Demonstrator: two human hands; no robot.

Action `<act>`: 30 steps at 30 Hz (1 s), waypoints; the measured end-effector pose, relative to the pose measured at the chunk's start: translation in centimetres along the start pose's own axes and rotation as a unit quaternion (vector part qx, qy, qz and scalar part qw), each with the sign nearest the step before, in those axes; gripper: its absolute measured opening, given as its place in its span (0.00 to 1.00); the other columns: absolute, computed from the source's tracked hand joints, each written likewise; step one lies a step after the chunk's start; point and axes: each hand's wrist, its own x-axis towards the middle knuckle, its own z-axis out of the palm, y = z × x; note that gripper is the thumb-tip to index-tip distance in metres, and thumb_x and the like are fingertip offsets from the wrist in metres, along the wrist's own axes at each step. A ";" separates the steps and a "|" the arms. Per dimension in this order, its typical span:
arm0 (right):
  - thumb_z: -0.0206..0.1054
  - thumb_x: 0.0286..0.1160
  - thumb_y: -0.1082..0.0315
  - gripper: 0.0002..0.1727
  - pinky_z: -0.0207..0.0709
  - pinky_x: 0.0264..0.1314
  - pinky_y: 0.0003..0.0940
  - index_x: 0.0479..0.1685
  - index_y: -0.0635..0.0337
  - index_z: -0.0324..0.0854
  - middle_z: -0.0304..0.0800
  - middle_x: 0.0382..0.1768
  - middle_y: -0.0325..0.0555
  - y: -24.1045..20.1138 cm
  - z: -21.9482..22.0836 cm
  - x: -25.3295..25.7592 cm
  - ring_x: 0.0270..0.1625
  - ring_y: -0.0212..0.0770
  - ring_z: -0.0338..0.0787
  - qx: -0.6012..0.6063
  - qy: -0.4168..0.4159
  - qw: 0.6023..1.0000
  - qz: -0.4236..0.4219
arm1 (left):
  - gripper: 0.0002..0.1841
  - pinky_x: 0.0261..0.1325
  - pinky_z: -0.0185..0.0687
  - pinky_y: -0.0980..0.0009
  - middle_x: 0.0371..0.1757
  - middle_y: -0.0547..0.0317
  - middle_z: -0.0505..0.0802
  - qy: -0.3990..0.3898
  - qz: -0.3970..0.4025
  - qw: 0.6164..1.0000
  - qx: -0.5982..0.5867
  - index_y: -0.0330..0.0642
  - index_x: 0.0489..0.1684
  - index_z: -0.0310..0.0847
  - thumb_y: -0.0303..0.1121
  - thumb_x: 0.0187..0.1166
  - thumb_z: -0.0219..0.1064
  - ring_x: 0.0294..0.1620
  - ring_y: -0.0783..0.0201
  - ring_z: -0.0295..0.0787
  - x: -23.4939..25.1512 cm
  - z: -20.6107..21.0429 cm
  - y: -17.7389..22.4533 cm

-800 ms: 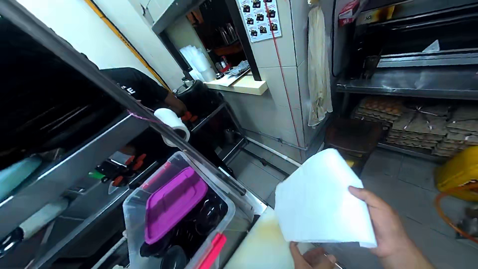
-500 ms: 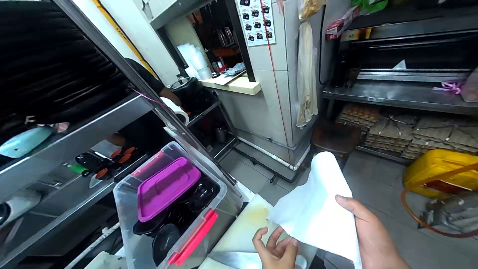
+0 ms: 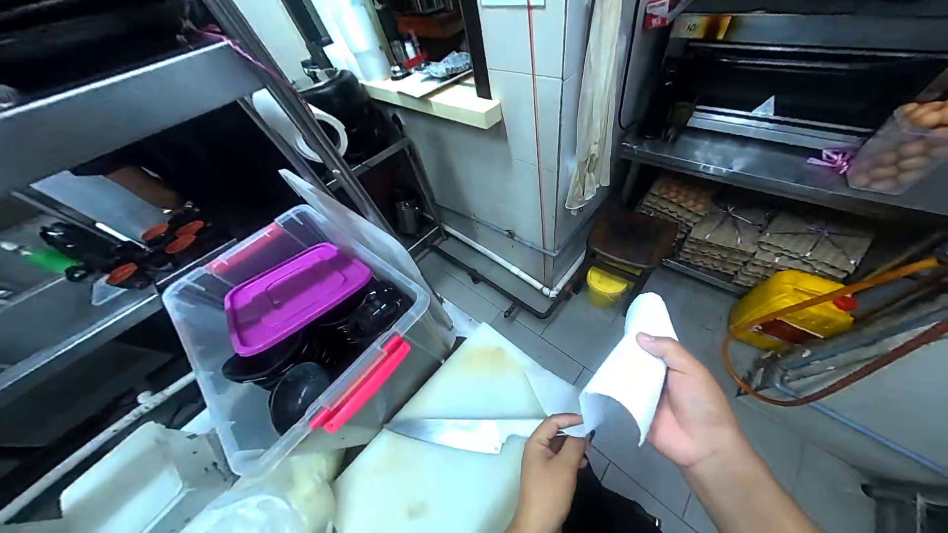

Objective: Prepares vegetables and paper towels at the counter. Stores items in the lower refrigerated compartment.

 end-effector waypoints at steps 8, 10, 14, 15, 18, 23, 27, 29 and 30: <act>0.51 0.91 0.43 0.28 0.88 0.45 0.37 0.62 0.57 0.80 0.92 0.47 0.52 2.5 0.2 4.9 0.38 0.42 0.92 -0.106 -0.154 0.980 0.071 | 0.08 0.48 0.95 0.60 0.51 0.45 0.92 -0.011 0.121 0.993 0.002 0.33 0.49 0.90 0.27 0.79 0.71 0.45 0.55 0.93 -2.8 -2.7 -0.1; 0.46 0.94 0.45 0.29 0.87 0.45 0.36 0.68 0.60 0.79 0.93 0.51 0.54 3.3 0.0 5.6 0.40 0.43 0.93 -0.168 -0.178 0.966 0.083 | 0.08 0.50 0.95 0.60 0.53 0.45 0.92 -0.008 0.152 0.988 0.005 0.33 0.49 0.91 0.27 0.79 0.71 0.47 0.55 0.93 -3.3 -3.4 0.4; 0.56 0.88 0.59 0.20 0.87 0.52 0.39 0.69 0.59 0.81 0.93 0.53 0.51 4.5 -1.5 5.0 0.48 0.44 0.92 -0.400 -0.301 0.863 -0.070 | 0.09 0.51 0.95 0.60 0.54 0.46 0.92 0.019 0.184 0.983 0.012 0.34 0.50 0.90 0.28 0.79 0.72 0.49 0.56 0.93 -4.4 -4.7 1.9; 0.62 0.85 0.58 0.20 0.87 0.56 0.38 0.70 0.57 0.82 0.93 0.55 0.46 4.4 -2.1 4.8 0.52 0.42 0.92 -0.461 -0.355 0.805 -0.118 | 0.09 0.51 0.95 0.60 0.55 0.46 0.92 0.023 0.195 0.980 0.017 0.34 0.50 0.90 0.29 0.79 0.72 0.50 0.56 0.93 -4.6 -5.2 2.3; 0.66 0.83 0.49 0.22 0.84 0.64 0.38 0.69 0.50 0.84 0.90 0.61 0.39 3.9 -2.7 4.3 0.62 0.36 0.88 -0.567 -0.493 0.629 -0.196 | 0.08 0.50 0.93 0.64 0.50 0.50 0.91 0.039 0.224 0.973 0.046 0.36 0.46 0.92 0.31 0.78 0.73 0.47 0.60 0.90 -5.3 -6.4 3.1; 0.69 0.81 0.47 0.22 0.79 0.74 0.40 0.67 0.47 0.85 0.90 0.60 0.39 4.5 -2.1 3.8 0.68 0.37 0.85 -0.628 -0.549 0.474 -0.281 | 0.07 0.44 0.87 0.71 0.41 0.57 0.87 0.075 0.252 0.960 0.098 0.40 0.42 0.92 0.33 0.78 0.74 0.40 0.66 0.85 -6.0 -8.0 4.5; 0.64 0.87 0.51 0.15 0.83 0.65 0.37 0.54 0.49 0.89 0.92 0.47 0.38 5.5 -1.5 3.9 0.56 0.36 0.90 -0.619 -0.544 0.441 -0.354 | 0.06 0.41 0.84 0.73 0.36 0.60 0.87 0.094 0.252 0.956 0.115 0.42 0.40 0.92 0.35 0.79 0.74 0.37 0.68 0.83 -6.5 -9.0 5.5; 0.63 0.88 0.52 0.14 0.84 0.59 0.35 0.46 0.50 0.88 0.91 0.40 0.37 5.6 -1.1 4.1 0.49 0.35 0.90 -0.614 -0.542 0.442 -0.366 | 0.06 0.39 0.83 0.73 0.35 0.60 0.86 0.102 0.256 0.953 0.126 0.42 0.39 0.92 0.35 0.78 0.75 0.36 0.68 0.83 -6.7 -9.5 6.0; 0.62 0.89 0.52 0.15 0.84 0.56 0.34 0.45 0.51 0.88 0.90 0.38 0.38 5.6 -0.8 4.1 0.47 0.35 0.89 -0.614 -0.541 0.440 -0.370 | 0.07 0.37 0.83 0.74 0.34 0.61 0.86 0.113 0.261 0.949 0.134 0.42 0.37 0.92 0.35 0.76 0.76 0.35 0.68 0.82 -6.8 -9.7 6.2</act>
